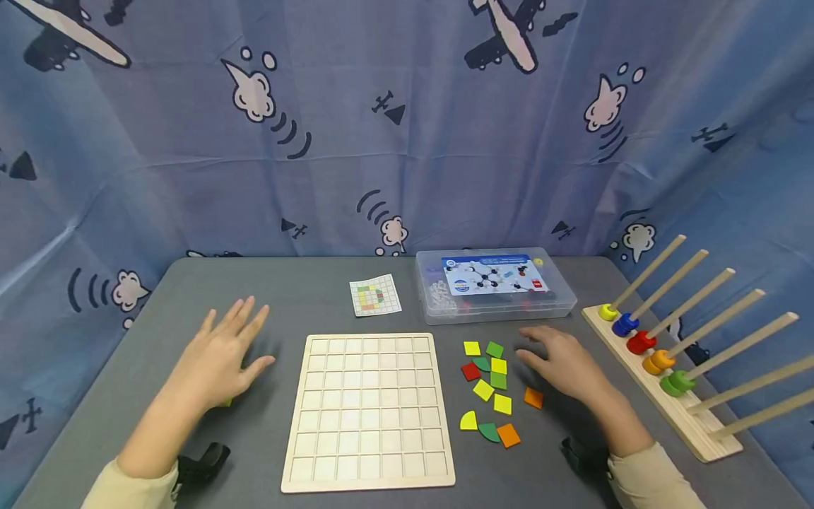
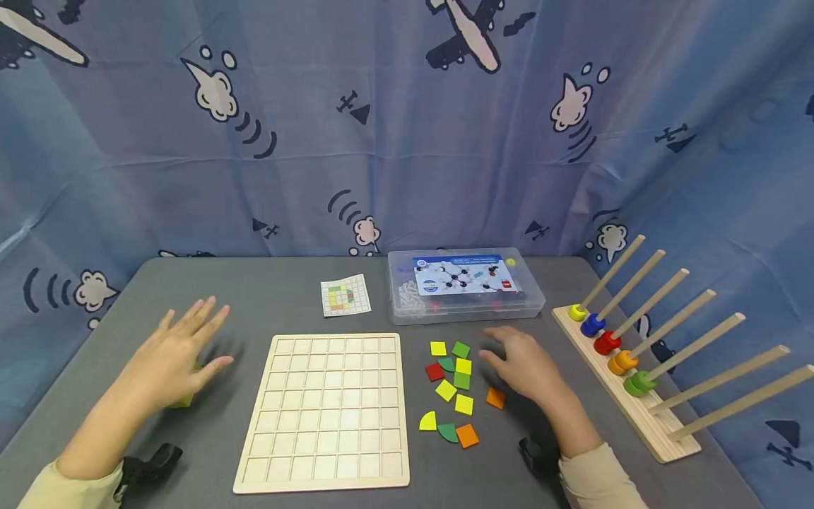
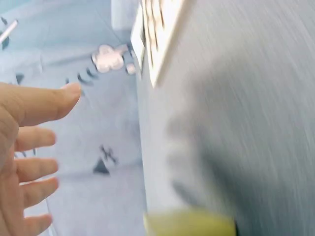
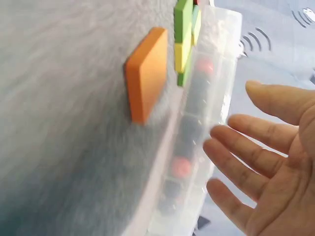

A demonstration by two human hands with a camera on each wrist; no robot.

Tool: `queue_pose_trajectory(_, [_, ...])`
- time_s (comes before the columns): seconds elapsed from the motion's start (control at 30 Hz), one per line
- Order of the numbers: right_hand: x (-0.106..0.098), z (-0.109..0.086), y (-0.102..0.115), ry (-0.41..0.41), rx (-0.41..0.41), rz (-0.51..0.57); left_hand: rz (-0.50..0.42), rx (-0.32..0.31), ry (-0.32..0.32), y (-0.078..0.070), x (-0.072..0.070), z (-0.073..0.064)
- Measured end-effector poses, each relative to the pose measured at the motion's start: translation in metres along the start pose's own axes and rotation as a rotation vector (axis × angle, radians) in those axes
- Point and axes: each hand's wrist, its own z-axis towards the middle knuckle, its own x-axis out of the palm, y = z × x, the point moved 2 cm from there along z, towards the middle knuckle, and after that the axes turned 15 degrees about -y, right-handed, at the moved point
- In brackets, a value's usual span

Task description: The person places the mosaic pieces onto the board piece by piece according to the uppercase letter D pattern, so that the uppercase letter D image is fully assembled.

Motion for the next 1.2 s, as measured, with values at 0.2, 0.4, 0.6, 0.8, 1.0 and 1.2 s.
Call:
queue_pose_trajectory(0.2, [0.022, 0.029, 0.009, 0.181, 0.031, 0.053, -0.241, 0.052, 0.073, -0.028, 0.014, 0.007])
queue_pose_trajectory(0.4, [0.030, 0.045, 0.022, 0.293, 0.069, -0.025, -0.478, 0.069, 0.223, -0.043, 0.028, 0.006])
queue_pose_trajectory(0.6, [0.036, 0.052, 0.032, 0.310, 0.125, -0.095, -0.543, 0.041, 0.355, -0.041, 0.041, -0.002])
queue_pose_trajectory(0.8, [0.041, 0.054, 0.035, 0.294, 0.147, -0.146, -0.591, 0.008, 0.400, -0.035, 0.047, -0.006])
queue_pose_trajectory(1.0, [0.035, 0.046, 0.038, 0.240, 0.121, -0.161, -0.598, 0.013, 0.413, -0.032, 0.053, -0.008])
queue_pose_trajectory(1.2, [0.027, 0.028, 0.062, 0.061, -0.008, -0.047, -0.612, 0.008, 0.416, -0.030, 0.058, -0.010])
